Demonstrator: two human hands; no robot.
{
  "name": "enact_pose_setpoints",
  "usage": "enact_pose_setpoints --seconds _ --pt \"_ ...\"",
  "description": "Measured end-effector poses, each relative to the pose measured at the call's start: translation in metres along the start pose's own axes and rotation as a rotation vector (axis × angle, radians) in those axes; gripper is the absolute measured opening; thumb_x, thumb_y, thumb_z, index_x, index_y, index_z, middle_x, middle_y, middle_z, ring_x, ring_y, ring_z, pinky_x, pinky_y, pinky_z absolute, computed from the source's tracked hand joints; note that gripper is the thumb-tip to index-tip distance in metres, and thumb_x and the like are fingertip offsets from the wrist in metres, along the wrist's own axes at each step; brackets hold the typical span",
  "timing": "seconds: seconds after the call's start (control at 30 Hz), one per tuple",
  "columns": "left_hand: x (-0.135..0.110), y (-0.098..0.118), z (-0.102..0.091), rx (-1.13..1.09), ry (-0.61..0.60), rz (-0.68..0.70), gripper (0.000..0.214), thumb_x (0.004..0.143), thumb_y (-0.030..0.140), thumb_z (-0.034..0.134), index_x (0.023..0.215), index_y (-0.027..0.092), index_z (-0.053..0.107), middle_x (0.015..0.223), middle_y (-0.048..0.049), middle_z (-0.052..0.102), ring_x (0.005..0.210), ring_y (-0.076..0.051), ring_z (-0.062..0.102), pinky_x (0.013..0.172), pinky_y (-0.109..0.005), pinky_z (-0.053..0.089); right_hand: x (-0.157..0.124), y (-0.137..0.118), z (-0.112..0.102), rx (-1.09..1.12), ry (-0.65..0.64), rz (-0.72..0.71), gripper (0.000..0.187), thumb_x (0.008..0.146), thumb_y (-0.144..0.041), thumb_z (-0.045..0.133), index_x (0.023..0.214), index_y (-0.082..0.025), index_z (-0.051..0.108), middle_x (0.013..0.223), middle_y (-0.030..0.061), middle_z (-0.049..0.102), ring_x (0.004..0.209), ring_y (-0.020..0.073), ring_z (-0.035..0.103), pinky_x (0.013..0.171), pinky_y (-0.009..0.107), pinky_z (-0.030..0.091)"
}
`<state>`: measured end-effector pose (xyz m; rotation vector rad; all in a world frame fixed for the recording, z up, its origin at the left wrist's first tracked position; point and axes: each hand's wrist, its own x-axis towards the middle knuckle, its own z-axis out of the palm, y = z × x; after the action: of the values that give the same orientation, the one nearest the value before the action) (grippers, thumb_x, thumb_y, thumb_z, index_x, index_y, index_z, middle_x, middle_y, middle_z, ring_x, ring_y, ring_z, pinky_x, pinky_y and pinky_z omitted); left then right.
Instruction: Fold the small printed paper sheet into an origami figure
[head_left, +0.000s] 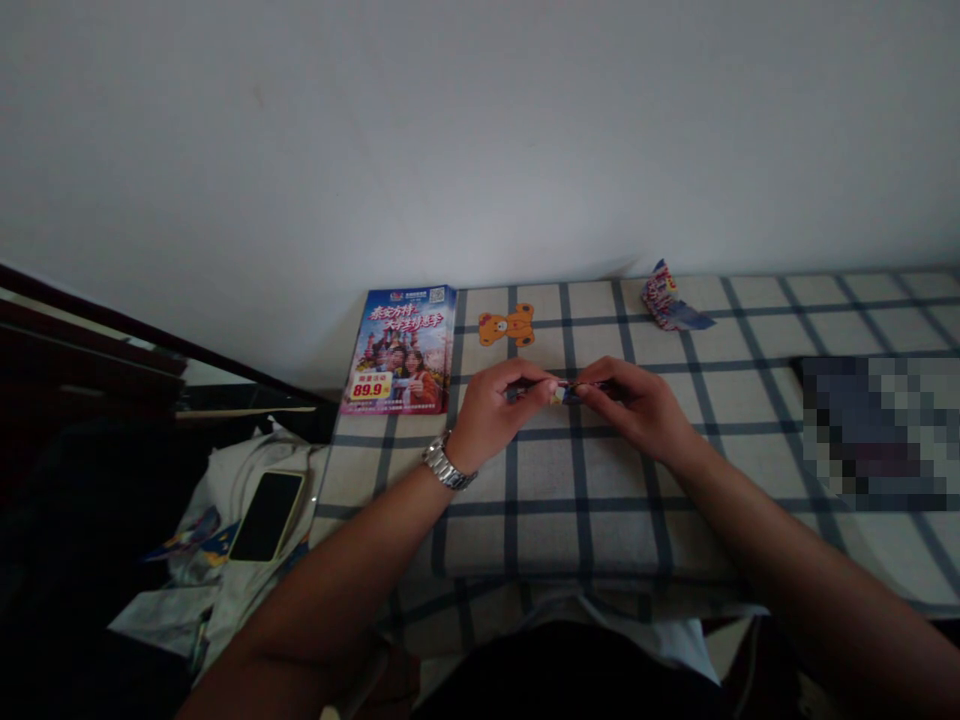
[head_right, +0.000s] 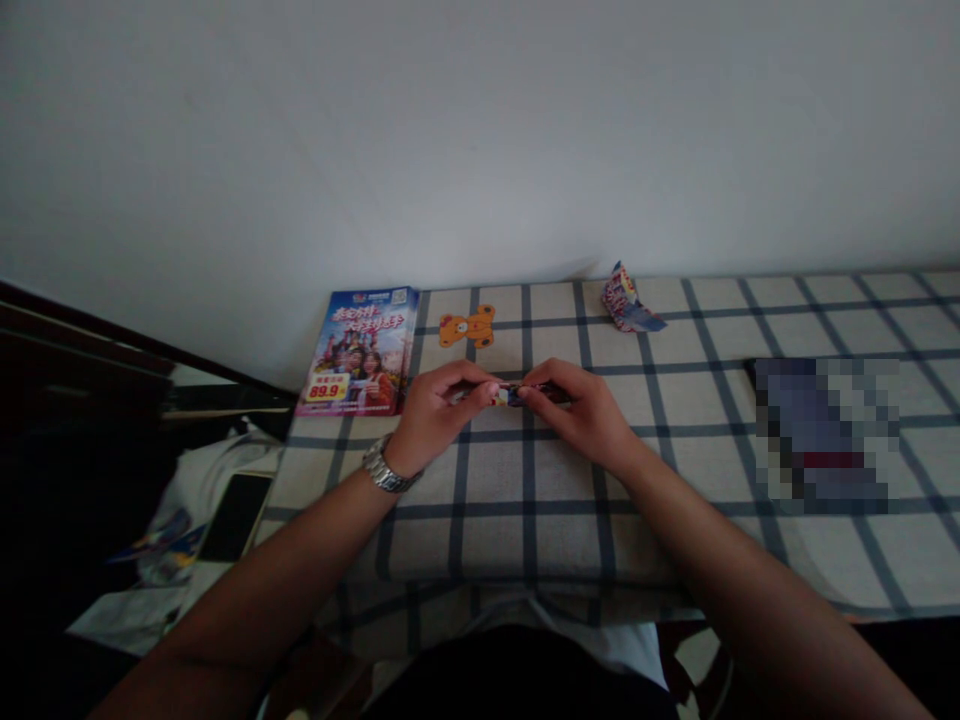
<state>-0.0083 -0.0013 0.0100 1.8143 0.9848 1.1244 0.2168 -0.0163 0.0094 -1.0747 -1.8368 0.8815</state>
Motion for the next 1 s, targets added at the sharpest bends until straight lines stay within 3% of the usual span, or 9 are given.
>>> enact_pose_setpoints --seconds 0.17,0.33,0.43,0.77,1.0 --pt "-0.001 0.002 0.001 0.022 0.035 -0.021 0.021 0.094 0.038 0.072 0.090 0.018 0.075 0.086 -0.0041 0.077 0.077 -0.013 0.070 0.071 -0.023 0.056 0.000 0.003 0.001 -0.056 0.016 0.044 0.021 0.097 -0.042 0.067 0.097 -0.022 0.073 0.088 0.0045 0.075 0.073 0.0184 0.066 0.065 0.030 0.050" --pt "0.001 -0.001 -0.001 0.037 0.042 -0.013 0.024 0.096 0.042 0.069 0.094 0.019 0.077 0.088 -0.0043 0.078 0.078 -0.013 0.071 0.070 -0.024 0.056 0.000 0.005 -0.007 0.003 0.018 0.114 0.028 0.095 -0.047 0.068 0.104 -0.023 0.080 0.101 0.0064 0.082 0.090 0.0250 0.075 0.076 0.035 0.058" --pt "0.002 -0.003 -0.002 0.016 0.030 -0.009 0.024 0.096 0.042 0.069 0.095 0.020 0.077 0.090 -0.0044 0.079 0.079 -0.013 0.071 0.070 -0.023 0.056 0.000 0.007 -0.011 0.039 0.042 0.138 0.027 0.093 -0.046 0.072 0.104 -0.025 0.083 0.102 0.0054 0.083 0.091 0.0262 0.078 0.078 0.036 0.061" --pt "0.002 -0.003 -0.002 -0.019 -0.001 -0.043 0.021 0.094 0.040 0.073 0.096 0.020 0.079 0.088 -0.0037 0.080 0.076 -0.013 0.073 0.067 -0.022 0.056 -0.001 0.012 -0.014 0.033 0.037 0.131 0.028 0.093 -0.048 0.071 0.103 -0.026 0.085 0.096 0.0040 0.084 0.083 0.0256 0.079 0.072 0.035 0.063" --pt "0.003 -0.009 -0.004 -0.032 -0.043 -0.097 0.023 0.091 0.039 0.075 0.105 0.022 0.081 0.101 -0.0054 0.082 0.085 -0.018 0.077 0.072 -0.026 0.060 0.001 0.008 -0.012 0.049 0.065 0.176 0.029 0.095 -0.048 0.069 0.100 -0.023 0.082 0.087 0.0042 0.082 0.081 0.0227 0.076 0.072 0.033 0.060"
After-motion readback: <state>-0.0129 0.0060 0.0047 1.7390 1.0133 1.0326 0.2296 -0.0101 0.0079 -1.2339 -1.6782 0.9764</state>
